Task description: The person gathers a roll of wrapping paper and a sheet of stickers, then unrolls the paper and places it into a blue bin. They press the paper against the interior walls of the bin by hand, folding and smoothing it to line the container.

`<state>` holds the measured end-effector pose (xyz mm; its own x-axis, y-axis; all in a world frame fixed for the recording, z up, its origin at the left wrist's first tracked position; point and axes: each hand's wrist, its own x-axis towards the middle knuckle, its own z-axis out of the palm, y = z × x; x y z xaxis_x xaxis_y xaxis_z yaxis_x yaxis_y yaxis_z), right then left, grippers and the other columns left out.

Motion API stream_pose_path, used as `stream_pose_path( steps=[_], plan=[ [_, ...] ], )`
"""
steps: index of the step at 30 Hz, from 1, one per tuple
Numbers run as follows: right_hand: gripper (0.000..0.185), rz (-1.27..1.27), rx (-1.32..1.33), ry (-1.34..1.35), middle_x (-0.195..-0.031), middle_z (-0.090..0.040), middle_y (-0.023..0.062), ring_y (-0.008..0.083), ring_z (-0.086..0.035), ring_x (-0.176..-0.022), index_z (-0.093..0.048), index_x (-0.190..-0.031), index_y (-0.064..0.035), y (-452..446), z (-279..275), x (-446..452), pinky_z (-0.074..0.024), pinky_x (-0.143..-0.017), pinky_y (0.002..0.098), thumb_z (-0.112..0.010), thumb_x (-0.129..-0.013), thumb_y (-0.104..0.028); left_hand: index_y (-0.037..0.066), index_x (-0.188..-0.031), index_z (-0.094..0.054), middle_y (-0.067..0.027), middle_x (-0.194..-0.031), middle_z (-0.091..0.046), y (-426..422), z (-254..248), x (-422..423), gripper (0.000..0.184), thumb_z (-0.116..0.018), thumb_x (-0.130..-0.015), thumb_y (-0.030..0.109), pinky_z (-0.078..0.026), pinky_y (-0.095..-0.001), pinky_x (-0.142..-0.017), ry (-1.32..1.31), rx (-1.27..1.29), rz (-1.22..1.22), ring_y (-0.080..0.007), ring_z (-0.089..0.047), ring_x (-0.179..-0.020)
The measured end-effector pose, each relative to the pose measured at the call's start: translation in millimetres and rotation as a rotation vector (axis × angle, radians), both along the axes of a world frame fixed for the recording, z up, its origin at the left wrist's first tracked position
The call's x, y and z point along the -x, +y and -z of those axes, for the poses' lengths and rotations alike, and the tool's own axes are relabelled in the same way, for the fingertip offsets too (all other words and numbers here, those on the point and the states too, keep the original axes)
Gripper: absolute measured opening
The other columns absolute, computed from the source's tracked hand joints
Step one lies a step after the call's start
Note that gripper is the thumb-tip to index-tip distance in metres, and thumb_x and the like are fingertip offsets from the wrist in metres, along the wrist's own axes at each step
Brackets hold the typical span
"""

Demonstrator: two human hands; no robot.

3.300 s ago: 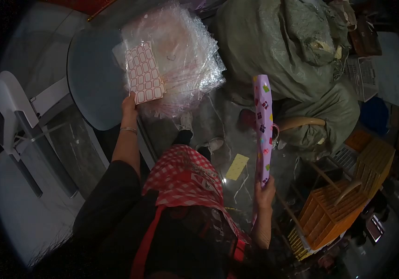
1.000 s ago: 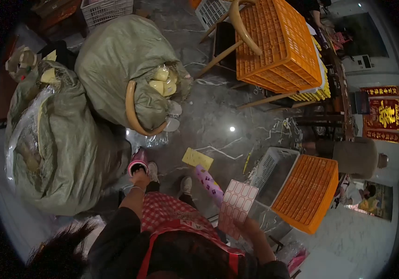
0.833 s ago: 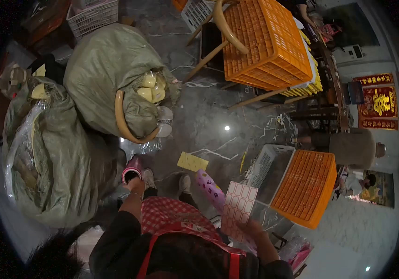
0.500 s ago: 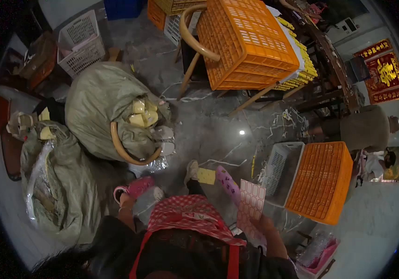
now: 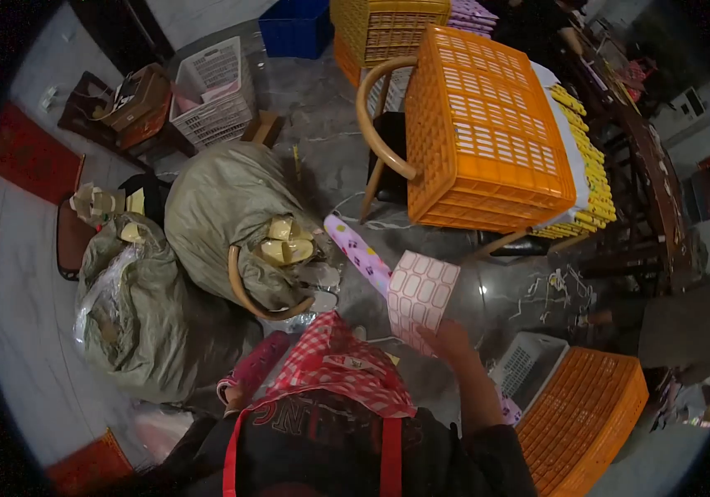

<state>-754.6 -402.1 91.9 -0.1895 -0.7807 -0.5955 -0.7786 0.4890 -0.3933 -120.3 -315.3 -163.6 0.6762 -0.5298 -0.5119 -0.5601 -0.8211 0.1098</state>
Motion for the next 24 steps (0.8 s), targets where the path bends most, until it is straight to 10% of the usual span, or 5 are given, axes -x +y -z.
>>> stream_pose_path(
  steps=[14,24],
  plan=[
    [0.044,-0.310,0.468,-0.169,-0.089,-0.063,0.0215,0.0395,-0.059,-0.084,-0.060,-0.107,-0.0080,-335,-17,-39,-0.0459,-0.074,0.0472,-0.051,-0.083,-0.044,-0.003,-0.095,-0.062,-0.0221,-0.094,-0.063,-139,-24,112,0.045,-0.061,-0.075,0.038,-0.044,-0.0423,-0.081,0.033,-0.102,0.135,-0.0363,-0.058,-0.097],
    [0.036,-0.177,0.897,-0.373,-0.099,-0.061,0.0220,0.0369,-0.058,-0.094,-0.057,-0.111,-0.0045,-507,-83,-44,-0.0460,-0.077,0.0399,-0.060,-0.081,-0.025,0.000,-0.093,-0.063,-0.0203,-0.092,-0.063,-226,-188,159,0.040,-0.061,-0.075,0.036,-0.041,-0.0447,-0.083,0.079,-0.037,0.450,-0.0351,-0.058,-0.095]
  ],
)
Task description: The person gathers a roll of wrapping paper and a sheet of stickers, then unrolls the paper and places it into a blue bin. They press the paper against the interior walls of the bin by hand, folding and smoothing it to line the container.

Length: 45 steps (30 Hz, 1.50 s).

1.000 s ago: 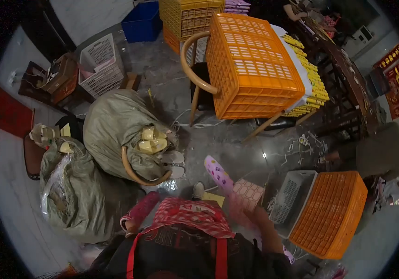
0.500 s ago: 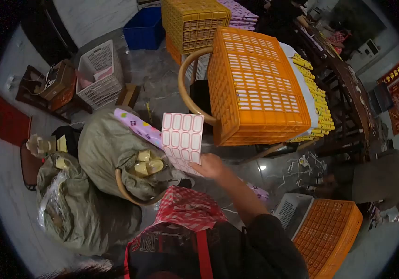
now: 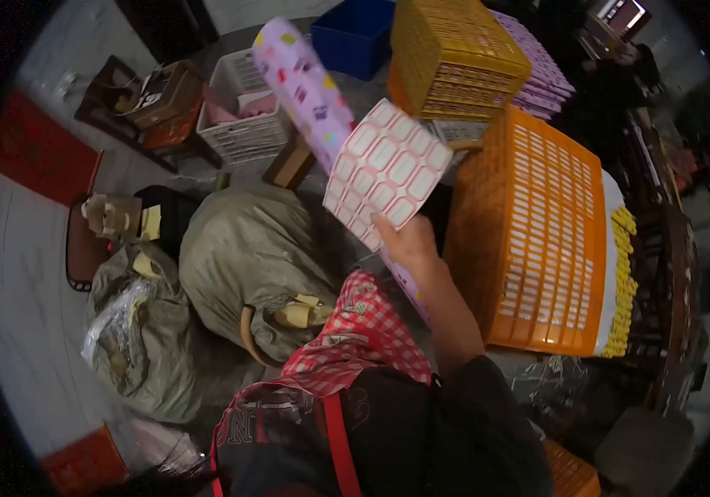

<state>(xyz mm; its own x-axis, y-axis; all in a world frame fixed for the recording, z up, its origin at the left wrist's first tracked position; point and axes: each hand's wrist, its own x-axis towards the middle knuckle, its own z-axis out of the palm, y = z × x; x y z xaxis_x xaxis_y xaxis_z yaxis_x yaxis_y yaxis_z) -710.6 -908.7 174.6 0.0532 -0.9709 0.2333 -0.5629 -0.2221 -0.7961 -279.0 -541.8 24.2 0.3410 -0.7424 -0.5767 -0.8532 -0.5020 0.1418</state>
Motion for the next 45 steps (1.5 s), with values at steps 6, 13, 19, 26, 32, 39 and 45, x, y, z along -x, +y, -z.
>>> stream_pose_path(
  steps=[6,13,19,26,32,39,45],
  plan=[
    [0.035,0.051,0.477,-0.170,-0.112,-0.056,0.0118,0.0177,-0.051,-0.102,-0.049,-0.116,0.0077,-136,-42,-23,-0.0398,-0.089,0.0305,-0.058,-0.086,-0.009,0.001,-0.092,-0.064,-0.0192,-0.091,-0.063,-84,-92,53,0.037,-0.060,-0.075,0.034,-0.040,-0.0461,-0.085,0.034,0.039,0.145,-0.0344,-0.059,-0.094],
    [0.034,0.200,0.601,-0.277,-0.108,-0.059,0.0186,0.0279,-0.055,-0.099,-0.055,-0.108,0.0056,-317,-32,-40,-0.0410,-0.089,0.0365,-0.063,-0.083,-0.016,0.003,-0.090,-0.064,-0.0180,-0.090,-0.064,-222,-141,93,0.034,-0.060,-0.075,0.033,-0.038,-0.0478,-0.086,0.058,0.063,0.221,-0.0336,-0.059,-0.093],
    [0.038,0.307,0.422,-0.202,-0.112,-0.058,0.0175,0.0295,-0.054,-0.106,-0.057,-0.110,0.0033,-479,-11,21,-0.0409,-0.091,0.0364,-0.062,-0.084,-0.024,0.005,-0.089,-0.065,-0.0169,-0.088,-0.064,-377,-169,104,0.031,-0.059,-0.075,0.032,-0.036,-0.0492,-0.088,0.010,0.029,0.234,-0.0330,-0.059,-0.092],
    [0.052,0.651,-0.023,-0.441,-0.114,-0.056,0.0166,0.0241,-0.054,-0.105,-0.048,-0.122,0.0010,-588,53,130,-0.0463,-0.081,0.0335,-0.060,-0.086,-0.035,0.006,-0.087,-0.066,-0.0157,-0.087,-0.064,-521,-179,83,0.028,-0.059,-0.074,0.030,-0.034,-0.0509,-0.089,-0.011,-0.067,0.296,-0.0321,-0.059,-0.091],
    [0.044,0.612,0.215,-0.112,-0.108,-0.057,0.0136,0.0231,-0.057,-0.094,-0.042,-0.123,0.0011,-597,21,149,-0.0478,-0.073,0.0331,-0.057,-0.090,-0.024,0.008,-0.085,-0.066,-0.0146,-0.086,-0.064,-600,-181,82,0.025,-0.058,-0.074,0.029,-0.033,-0.0523,-0.091,-0.001,-0.072,0.382,-0.0315,-0.060,-0.090],
    [0.040,0.501,0.293,-0.663,-0.113,-0.054,0.0115,0.0189,-0.055,-0.096,-0.043,-0.123,0.0003,-587,-15,182,-0.0475,-0.080,0.0336,-0.044,-0.092,-0.026,0.010,-0.084,-0.067,-0.0134,-0.084,-0.064,-682,-212,89,0.022,-0.057,-0.074,0.027,-0.031,-0.0540,-0.092,-0.024,0.021,0.586,-0.0306,-0.060,-0.088],
    [0.046,0.516,0.476,-0.806,-0.114,-0.054,0.0142,0.0229,-0.056,-0.097,-0.043,-0.123,0.0010,-585,-31,226,-0.0485,-0.080,0.0364,-0.037,-0.093,-0.033,0.011,-0.082,-0.067,-0.0123,-0.083,-0.065,-738,-244,99,0.020,-0.057,-0.074,0.026,-0.029,-0.0554,-0.093,-0.077,0.054,0.688,-0.0300,-0.060,-0.087]
  ],
)
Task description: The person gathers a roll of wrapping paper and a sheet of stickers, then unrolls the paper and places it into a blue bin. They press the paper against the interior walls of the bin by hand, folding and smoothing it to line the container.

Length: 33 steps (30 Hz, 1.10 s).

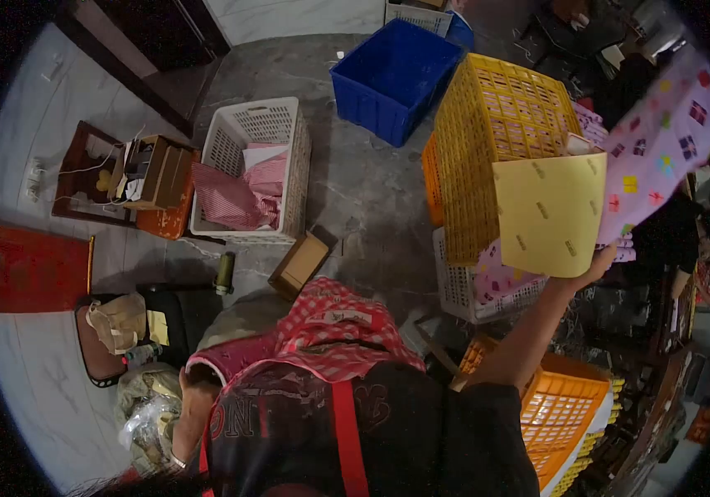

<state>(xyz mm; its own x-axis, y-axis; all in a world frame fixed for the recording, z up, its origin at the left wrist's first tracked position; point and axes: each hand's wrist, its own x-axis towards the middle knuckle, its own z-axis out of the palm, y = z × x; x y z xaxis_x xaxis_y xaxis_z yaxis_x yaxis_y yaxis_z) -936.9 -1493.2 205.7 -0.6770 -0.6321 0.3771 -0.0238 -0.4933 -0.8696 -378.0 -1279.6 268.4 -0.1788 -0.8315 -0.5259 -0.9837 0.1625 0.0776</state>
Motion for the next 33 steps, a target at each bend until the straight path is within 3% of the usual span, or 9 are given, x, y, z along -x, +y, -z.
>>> stream_pose_path(
  steps=[3,4,7,10,12,13,17,20,33],
  plan=[
    [0.049,0.151,-0.097,0.331,-0.113,-0.054,0.0153,0.0257,-0.055,-0.101,-0.043,-0.123,0.0009,-13,-12,-18,-0.0480,-0.082,0.0375,-0.045,-0.090,-0.035,0.012,-0.082,-0.067,-0.0118,-0.082,-0.065,-29,-6,-2,0.019,-0.057,-0.074,0.025,-0.028,-0.0562,-0.094,-0.013,-0.003,0.005,-0.0296,-0.060,-0.087],
    [0.041,0.346,-0.081,0.761,-0.115,-0.054,0.0138,0.0257,-0.057,-0.098,-0.047,-0.119,0.0021,-24,-14,-28,-0.0489,-0.082,0.0370,-0.045,-0.091,-0.028,0.012,-0.081,-0.067,-0.0116,-0.082,-0.065,-40,-2,-3,0.019,-0.057,-0.074,0.025,-0.028,-0.0564,-0.094,-0.010,-0.011,0.004,-0.0295,-0.061,-0.087],
    [0.039,0.584,-0.137,0.907,-0.118,-0.056,0.0146,0.0239,-0.058,-0.100,-0.057,-0.113,0.0046,-66,-9,-41,-0.0471,-0.085,0.0328,-0.056,-0.088,-0.026,0.011,-0.079,-0.066,-0.0090,-0.080,-0.064,-78,28,-13,0.019,-0.057,-0.069,0.025,-0.024,-0.0648,-0.091,0.030,-0.009,-0.010,-0.0271,-0.060,-0.087],
    [0.050,0.509,-0.068,0.584,-0.117,-0.058,0.0158,0.0214,-0.057,-0.104,-0.055,-0.118,0.0034,-141,12,-23,-0.0455,-0.087,0.0313,-0.059,-0.086,-0.035,0.012,-0.083,-0.066,-0.0102,-0.087,-0.063,-134,60,-24,0.021,-0.058,-0.071,0.027,-0.024,-0.0634,-0.093,-0.014,-0.113,0.027,-0.0300,-0.058,-0.092],
    [0.045,0.551,-0.341,0.216,-0.115,-0.058,0.0156,0.0223,-0.057,-0.103,-0.056,-0.116,0.0043,-200,-22,-74,-0.0459,-0.087,0.0313,-0.057,-0.088,-0.030,0.012,-0.075,-0.065,-0.0092,-0.076,-0.062,-180,69,-33,0.018,-0.060,-0.070,0.029,-0.025,-0.0621,-0.092,0.056,-0.016,0.001,-0.0290,-0.060,-0.079],
    [0.049,0.579,-0.266,0.340,-0.109,-0.058,0.0228,0.0246,-0.061,-0.092,-0.055,-0.109,0.0114,-226,-25,-77,-0.0512,-0.084,0.0367,-0.057,-0.088,-0.033,0.013,-0.066,-0.065,-0.0082,-0.065,-0.060,-197,67,-31,0.019,-0.063,-0.069,0.031,-0.025,-0.0608,-0.091,0.115,0.055,-0.018,-0.0280,-0.061,-0.067],
    [0.042,0.363,-0.264,0.445,-0.101,-0.060,0.0179,0.0196,-0.059,-0.076,-0.054,-0.105,0.0112,-283,-39,-117,-0.0500,-0.068,0.0331,-0.056,-0.089,-0.028,0.010,-0.070,-0.065,-0.0086,-0.075,-0.062,-273,51,-40,0.023,-0.063,-0.069,0.034,-0.025,-0.0633,-0.092,0.072,-0.085,0.047,-0.0278,-0.059,-0.086],
    [0.035,0.299,-0.045,0.480,-0.096,-0.060,0.0158,0.0185,-0.058,-0.077,-0.056,-0.099,0.0102,-344,-41,-140,-0.0498,-0.068,0.0311,-0.055,-0.090,-0.024,0.010,-0.068,-0.064,-0.0086,-0.075,-0.061,-336,35,-53,0.023,-0.064,-0.068,0.033,-0.025,-0.0630,-0.092,0.126,0.005,0.041,-0.0280,-0.059,-0.084],
    [0.032,0.588,-0.100,0.373,-0.101,-0.059,0.0163,0.0204,-0.057,-0.090,-0.056,-0.100,0.0115,-676,-33,-137,-0.0485,-0.080,0.0321,-0.055,-0.089,-0.018,0.013,-0.065,-0.060,-0.0046,-0.063,-0.057,-627,61,-92,0.014,-0.063,-0.070,0.027,-0.022,-0.0613,-0.096,0.116,0.043,-0.055,-0.0241,-0.059,-0.070]
  ],
)
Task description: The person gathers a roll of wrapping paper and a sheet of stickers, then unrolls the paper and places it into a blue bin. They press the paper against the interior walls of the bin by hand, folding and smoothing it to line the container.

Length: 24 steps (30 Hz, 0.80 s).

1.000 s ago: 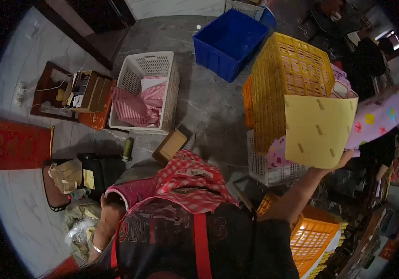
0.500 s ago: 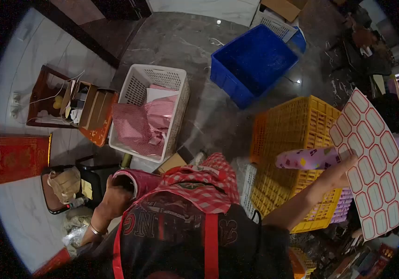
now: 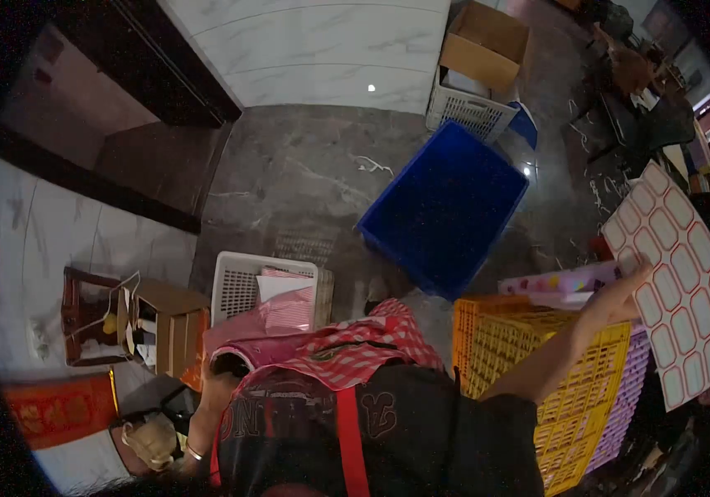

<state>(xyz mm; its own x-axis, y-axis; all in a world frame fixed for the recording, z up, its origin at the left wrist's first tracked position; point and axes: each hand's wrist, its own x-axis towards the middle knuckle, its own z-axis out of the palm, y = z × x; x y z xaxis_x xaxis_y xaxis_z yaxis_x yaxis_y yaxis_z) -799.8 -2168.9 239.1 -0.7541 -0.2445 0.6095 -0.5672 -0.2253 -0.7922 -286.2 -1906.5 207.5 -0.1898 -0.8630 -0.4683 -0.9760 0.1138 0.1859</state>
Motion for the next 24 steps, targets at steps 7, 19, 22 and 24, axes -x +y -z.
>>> stream_pose_path(
  steps=[7,19,22,24],
  plan=[
    [0.040,-0.175,0.117,0.103,-0.105,-0.056,0.0191,0.0216,-0.056,-0.092,-0.047,-0.113,0.0112,-136,3,-38,-0.0495,-0.080,0.0347,-0.056,-0.090,-0.019,0.014,-0.063,-0.060,-0.0040,-0.060,-0.056,-150,-26,-27,0.012,-0.061,-0.069,0.024,-0.022,-0.0611,-0.096,-0.048,0.142,0.002,-0.0227,-0.059,-0.068],
    [0.062,0.283,-0.107,0.140,-0.126,-0.047,0.0185,0.0240,-0.049,-0.110,-0.037,-0.129,0.0058,-203,36,-78,-0.0436,-0.092,0.0358,-0.065,-0.084,-0.025,0.022,-0.054,-0.061,0.0026,-0.054,-0.057,-495,39,-172,0.010,-0.058,-0.064,0.021,-0.030,-0.0591,-0.091,-0.165,0.297,0.681,-0.0163,-0.058,-0.062],
    [0.053,0.256,-0.158,0.041,-0.124,-0.049,0.0150,0.0221,-0.050,-0.108,-0.042,-0.127,0.0035,-285,61,-136,-0.0437,-0.088,0.0334,-0.062,-0.086,-0.024,0.024,-0.061,-0.065,0.0032,-0.058,-0.059,-571,90,-240,0.009,-0.059,-0.068,0.026,-0.027,-0.0595,-0.093,-0.052,0.231,0.760,-0.0164,-0.059,-0.065],
    [0.048,0.236,-0.495,0.086,-0.120,-0.051,0.0167,0.0279,-0.054,-0.104,-0.045,-0.126,-0.0018,-313,83,-152,-0.0496,-0.085,0.0423,-0.058,-0.089,-0.028,0.023,-0.064,-0.066,0.0021,-0.060,-0.060,-627,111,-268,0.010,-0.060,-0.070,0.028,-0.027,-0.0591,-0.092,0.035,0.036,0.698,-0.0176,-0.060,-0.066]
  ],
)
